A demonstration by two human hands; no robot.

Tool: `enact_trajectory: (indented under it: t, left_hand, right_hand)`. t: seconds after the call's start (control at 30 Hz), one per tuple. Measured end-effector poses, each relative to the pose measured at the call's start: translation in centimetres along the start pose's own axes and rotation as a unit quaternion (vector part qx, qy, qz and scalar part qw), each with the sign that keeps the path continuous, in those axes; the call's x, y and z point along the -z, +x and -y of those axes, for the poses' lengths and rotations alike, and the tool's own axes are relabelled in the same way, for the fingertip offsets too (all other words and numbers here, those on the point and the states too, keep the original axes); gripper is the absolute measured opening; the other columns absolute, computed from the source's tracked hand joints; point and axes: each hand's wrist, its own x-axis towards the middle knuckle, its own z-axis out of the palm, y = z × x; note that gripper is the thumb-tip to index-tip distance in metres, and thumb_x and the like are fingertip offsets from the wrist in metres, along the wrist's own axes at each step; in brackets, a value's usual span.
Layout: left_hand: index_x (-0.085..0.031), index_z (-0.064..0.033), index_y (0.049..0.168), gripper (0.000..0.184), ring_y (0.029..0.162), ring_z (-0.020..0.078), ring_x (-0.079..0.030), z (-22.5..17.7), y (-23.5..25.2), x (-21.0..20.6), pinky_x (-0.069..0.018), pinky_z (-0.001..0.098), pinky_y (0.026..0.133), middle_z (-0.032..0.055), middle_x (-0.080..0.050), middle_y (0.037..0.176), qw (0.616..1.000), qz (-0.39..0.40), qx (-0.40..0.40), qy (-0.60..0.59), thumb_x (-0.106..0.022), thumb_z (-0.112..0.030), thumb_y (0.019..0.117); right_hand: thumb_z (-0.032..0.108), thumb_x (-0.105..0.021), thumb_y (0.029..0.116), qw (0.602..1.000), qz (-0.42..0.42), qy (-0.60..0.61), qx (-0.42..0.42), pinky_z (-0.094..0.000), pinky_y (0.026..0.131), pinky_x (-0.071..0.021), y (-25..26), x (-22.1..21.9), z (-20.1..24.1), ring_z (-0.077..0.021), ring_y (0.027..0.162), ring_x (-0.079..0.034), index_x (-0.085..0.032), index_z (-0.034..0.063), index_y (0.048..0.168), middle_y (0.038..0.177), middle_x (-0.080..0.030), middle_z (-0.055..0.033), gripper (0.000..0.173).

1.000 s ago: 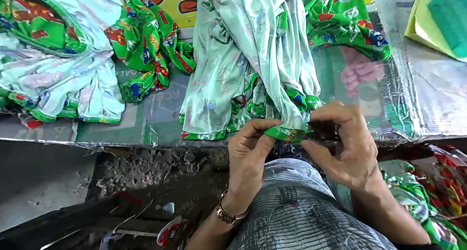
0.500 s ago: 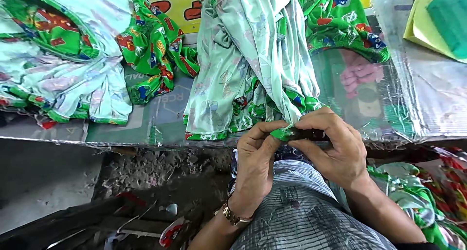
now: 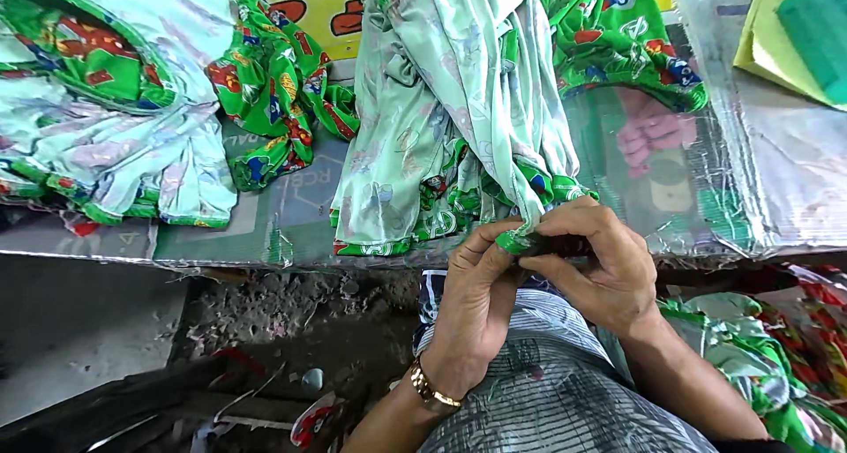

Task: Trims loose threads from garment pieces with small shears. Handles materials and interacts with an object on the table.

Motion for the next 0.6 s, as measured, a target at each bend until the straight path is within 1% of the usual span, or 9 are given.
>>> enact_trajectory:
  t: [0.07, 0.17, 0.4, 0.53, 0.6]
  left_hand:
    - [-0.076, -0.0070, 0.105, 0.011, 0.092, 0.0191, -0.073, 0.09, 0.00, 0.08, -0.0599, 0.0376, 0.089, 0.0125, -0.073, 0.099, 1.000, 0.007, -0.005, 0.000, -0.069, -0.011, 0.0960]
    - [-0.077, -0.0075, 0.104, 0.011, 0.093, 0.0185, -0.073, 0.23, -0.02, 0.11, -0.0601, 0.0367, 0.089, 0.0120, -0.074, 0.101, 1.000, 0.015, -0.015, 0.006, -0.070, -0.010, 0.0954]
    - [-0.077, -0.0076, 0.104, 0.011, 0.098, 0.0195, -0.072, 0.28, -0.08, 0.24, -0.0596, 0.0388, 0.091, 0.0122, -0.073, 0.106, 0.999, 0.022, -0.020, 0.014, -0.071, -0.010, 0.0944]
    - [-0.077, -0.0069, 0.106, 0.013, 0.097, 0.0196, -0.073, 0.28, -0.08, 0.32, -0.0605, 0.0371, 0.090, 0.0129, -0.074, 0.108, 0.999, 0.024, -0.027, 0.019, -0.071, -0.009, 0.0946]
    - [-0.077, -0.0064, 0.107, 0.014, 0.097, 0.0193, -0.073, 0.26, -0.11, 0.35, -0.0608, 0.0368, 0.089, 0.0126, -0.073, 0.111, 0.998, 0.033, -0.043, 0.037, -0.071, -0.009, 0.0948]
  right_hand:
    - [0.015, -0.075, 0.0932, 1.000, -0.007, -0.001, 0.004, -0.0172, 0.083, -0.0558, -0.08, -0.21, -0.08, -0.0042, 0.097, -0.064, -0.061, 0.0071, 0.109, 0.102, -0.066, -0.0011, 0.023]
    - [0.013, -0.075, 0.0934, 1.000, -0.021, -0.002, 0.010, -0.0172, 0.083, -0.0559, 0.04, -0.37, -0.02, -0.0043, 0.097, -0.065, -0.062, 0.0059, 0.106, 0.100, -0.066, -0.0013, 0.019]
    - [0.009, -0.072, 0.0945, 0.999, -0.034, 0.015, 0.018, -0.0179, 0.084, -0.0574, 0.01, -0.34, -0.20, -0.0051, 0.095, -0.067, -0.064, 0.0050, 0.101, 0.098, -0.068, -0.0018, 0.011]
    - [0.012, -0.074, 0.0942, 0.999, -0.014, 0.024, 0.018, -0.0170, 0.084, -0.0564, -0.09, -0.15, -0.41, -0.0042, 0.097, -0.065, -0.063, 0.0055, 0.106, 0.101, -0.066, -0.0018, 0.017]
    - [0.012, -0.073, 0.0948, 0.999, -0.014, 0.022, 0.019, -0.0169, 0.083, -0.0565, -0.13, -0.15, -0.41, -0.0040, 0.096, -0.065, -0.063, 0.0056, 0.106, 0.100, -0.066, -0.0017, 0.017]
